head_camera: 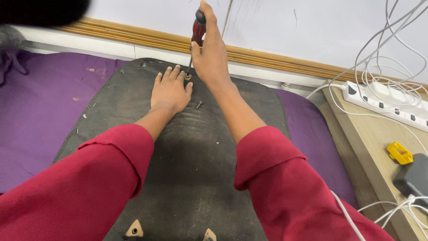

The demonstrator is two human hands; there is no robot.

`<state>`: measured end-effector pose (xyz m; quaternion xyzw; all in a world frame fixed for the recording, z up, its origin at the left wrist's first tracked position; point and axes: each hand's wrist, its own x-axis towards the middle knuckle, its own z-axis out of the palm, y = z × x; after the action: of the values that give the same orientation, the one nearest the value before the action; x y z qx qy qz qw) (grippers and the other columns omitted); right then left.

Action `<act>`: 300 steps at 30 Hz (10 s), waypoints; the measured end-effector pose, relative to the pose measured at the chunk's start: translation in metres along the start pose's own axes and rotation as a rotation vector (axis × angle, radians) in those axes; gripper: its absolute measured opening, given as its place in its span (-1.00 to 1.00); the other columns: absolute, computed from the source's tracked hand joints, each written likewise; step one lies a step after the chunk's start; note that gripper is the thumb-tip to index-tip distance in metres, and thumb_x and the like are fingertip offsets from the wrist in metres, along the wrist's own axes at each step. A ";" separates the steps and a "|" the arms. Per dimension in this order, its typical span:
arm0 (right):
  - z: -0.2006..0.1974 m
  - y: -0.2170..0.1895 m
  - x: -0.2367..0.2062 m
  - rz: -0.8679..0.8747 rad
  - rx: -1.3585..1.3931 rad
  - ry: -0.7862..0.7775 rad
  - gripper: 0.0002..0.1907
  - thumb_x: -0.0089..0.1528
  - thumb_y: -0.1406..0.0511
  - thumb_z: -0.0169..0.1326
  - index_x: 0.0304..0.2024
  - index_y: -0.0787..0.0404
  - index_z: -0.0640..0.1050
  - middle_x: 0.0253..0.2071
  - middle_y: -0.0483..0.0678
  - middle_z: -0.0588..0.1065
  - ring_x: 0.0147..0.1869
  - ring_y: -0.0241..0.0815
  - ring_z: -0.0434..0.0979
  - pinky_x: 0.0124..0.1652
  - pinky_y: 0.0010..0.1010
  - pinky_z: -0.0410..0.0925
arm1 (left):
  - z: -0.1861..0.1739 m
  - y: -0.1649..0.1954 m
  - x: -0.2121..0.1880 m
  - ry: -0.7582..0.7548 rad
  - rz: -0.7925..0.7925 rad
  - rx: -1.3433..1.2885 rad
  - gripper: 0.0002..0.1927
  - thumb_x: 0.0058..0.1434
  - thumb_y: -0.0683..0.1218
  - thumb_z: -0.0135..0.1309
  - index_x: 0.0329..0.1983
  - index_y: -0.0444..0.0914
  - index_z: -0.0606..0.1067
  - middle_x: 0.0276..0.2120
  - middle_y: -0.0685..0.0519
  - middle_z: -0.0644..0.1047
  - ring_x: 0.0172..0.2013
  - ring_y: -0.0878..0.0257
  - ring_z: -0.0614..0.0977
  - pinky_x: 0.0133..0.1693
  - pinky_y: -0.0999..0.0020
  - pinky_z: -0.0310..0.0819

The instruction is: The person uses a screwdriver to tighten screws into a black rectangular object placed on a purple surface. The person repeatedly positions the screwdriver, turns it to drive the screws, and moves to different screw locations on the object.

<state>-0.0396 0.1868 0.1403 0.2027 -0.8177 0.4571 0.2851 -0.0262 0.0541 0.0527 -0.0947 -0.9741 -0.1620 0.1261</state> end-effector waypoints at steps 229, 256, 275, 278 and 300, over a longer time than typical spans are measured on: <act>0.009 -0.006 0.015 -0.182 -0.135 0.049 -0.09 0.18 0.52 0.24 0.49 0.04 0.13 0.32 0.11 0.36 0.36 0.13 0.47 0.17 -0.21 0.45 | -0.026 -0.021 -0.003 -0.068 0.082 0.017 -0.37 0.39 0.21 -0.25 0.46 -0.12 0.23 0.50 0.10 0.11 0.48 0.13 0.06 0.41 0.10 -0.14; 0.025 -0.008 0.013 -0.345 -0.159 0.105 -0.07 0.20 0.55 0.21 0.50 0.02 0.07 0.29 0.14 0.34 0.34 0.19 0.45 0.23 -0.12 0.40 | -0.027 -0.022 -0.002 -0.083 0.074 0.013 -0.36 0.40 0.22 -0.26 0.47 -0.12 0.22 0.50 0.09 0.10 0.48 0.13 0.05 0.42 0.10 -0.15; 0.002 -0.007 0.022 -0.098 -0.104 0.015 -0.12 0.16 0.53 0.20 0.44 0.10 0.12 0.30 0.17 0.30 0.24 0.12 0.51 0.04 -0.26 0.46 | -0.029 -0.020 -0.001 -0.079 0.064 0.029 -0.36 0.40 0.22 -0.26 0.46 -0.12 0.22 0.50 0.10 0.10 0.48 0.13 0.05 0.41 0.11 -0.13; 0.003 -0.013 0.020 -0.221 -0.150 0.084 -0.04 0.12 0.56 0.21 0.47 0.12 0.06 0.27 0.22 0.28 0.27 0.17 0.45 0.14 -0.17 0.41 | -0.029 -0.019 -0.001 -0.082 0.066 0.024 -0.36 0.39 0.22 -0.26 0.47 -0.12 0.21 0.50 0.10 0.09 0.48 0.14 0.05 0.40 0.11 -0.14; 0.000 0.004 0.014 -0.259 -0.074 0.088 0.00 0.17 0.54 0.26 0.47 -0.02 -0.02 0.31 0.19 0.36 -0.01 -0.03 0.64 -0.05 -0.23 0.52 | -0.025 -0.020 -0.002 -0.066 0.077 0.035 -0.37 0.39 0.21 -0.25 0.45 -0.13 0.24 0.48 0.09 0.13 0.47 0.13 0.07 0.40 0.09 -0.13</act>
<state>-0.0529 0.1877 0.1469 0.2757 -0.7877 0.3942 0.3848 -0.0232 0.0266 0.0695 -0.1352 -0.9760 -0.1367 0.1018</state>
